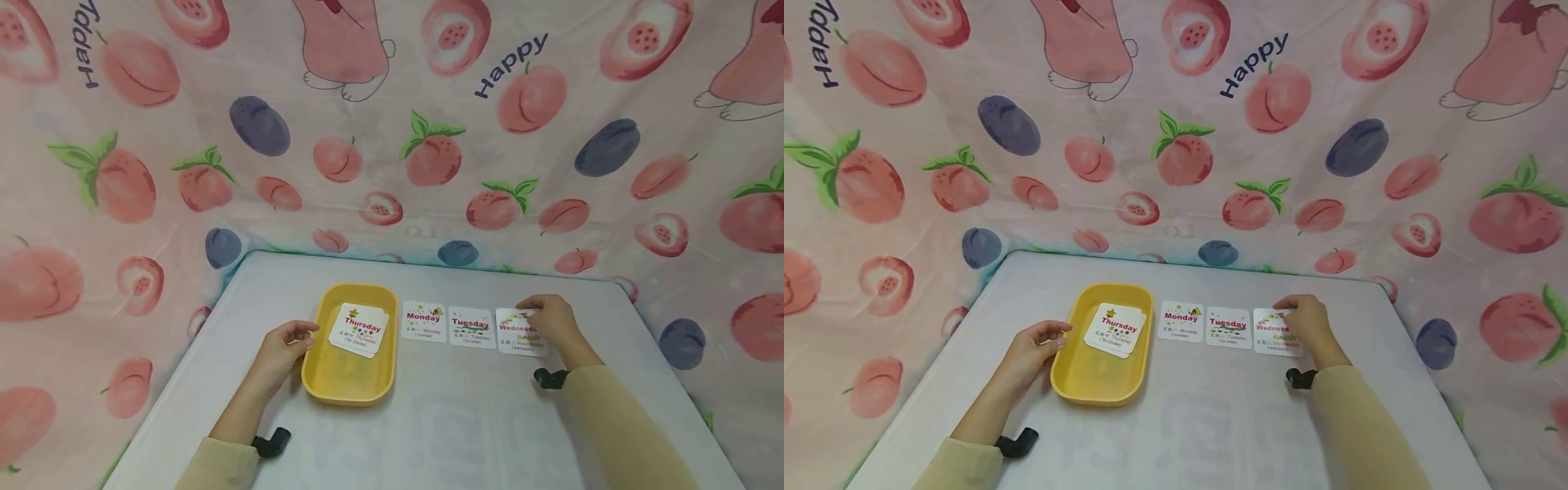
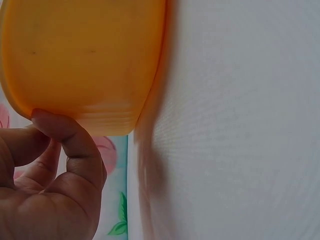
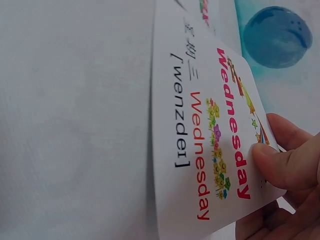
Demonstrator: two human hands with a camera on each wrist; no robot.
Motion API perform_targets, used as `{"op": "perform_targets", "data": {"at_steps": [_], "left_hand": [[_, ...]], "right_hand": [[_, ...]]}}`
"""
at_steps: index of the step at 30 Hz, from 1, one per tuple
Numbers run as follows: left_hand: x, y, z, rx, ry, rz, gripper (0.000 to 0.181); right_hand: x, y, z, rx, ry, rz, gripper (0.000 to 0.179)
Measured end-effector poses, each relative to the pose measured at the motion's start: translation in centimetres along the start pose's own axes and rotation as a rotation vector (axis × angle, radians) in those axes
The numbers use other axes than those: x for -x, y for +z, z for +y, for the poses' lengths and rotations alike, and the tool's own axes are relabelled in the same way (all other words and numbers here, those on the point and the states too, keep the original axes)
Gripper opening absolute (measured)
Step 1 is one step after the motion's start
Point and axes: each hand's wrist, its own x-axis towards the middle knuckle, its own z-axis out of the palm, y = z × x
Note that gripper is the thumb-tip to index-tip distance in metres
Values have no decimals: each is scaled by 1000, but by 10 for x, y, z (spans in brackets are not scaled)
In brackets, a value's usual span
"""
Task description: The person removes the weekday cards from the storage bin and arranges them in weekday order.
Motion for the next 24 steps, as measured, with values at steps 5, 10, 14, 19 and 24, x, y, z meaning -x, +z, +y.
{"op": "perform_targets", "data": {"at_steps": [5, 10, 14, 19, 24], "left_hand": [[0, 0, -2, -1, 3, 4, 28], [0, -1, -3, 3, 8, 4, 28], [-1, -1, -3, 0, 10, 3, 28], [-1, -1, -3, 9, 21, -4, 28], [-1, -1, -3, 14, 32, -11, 28]], "right_hand": [[-7, 7, 4, -18, 27, 11, 36], [-13, 13, 7, -25, 51, 31, 37], [-16, 15, 11, -15, 49, 53, 35], [-18, 18, 15, 6, 39, 70, 34], [-19, 21, 15, 1, 47, 71, 40]]}}
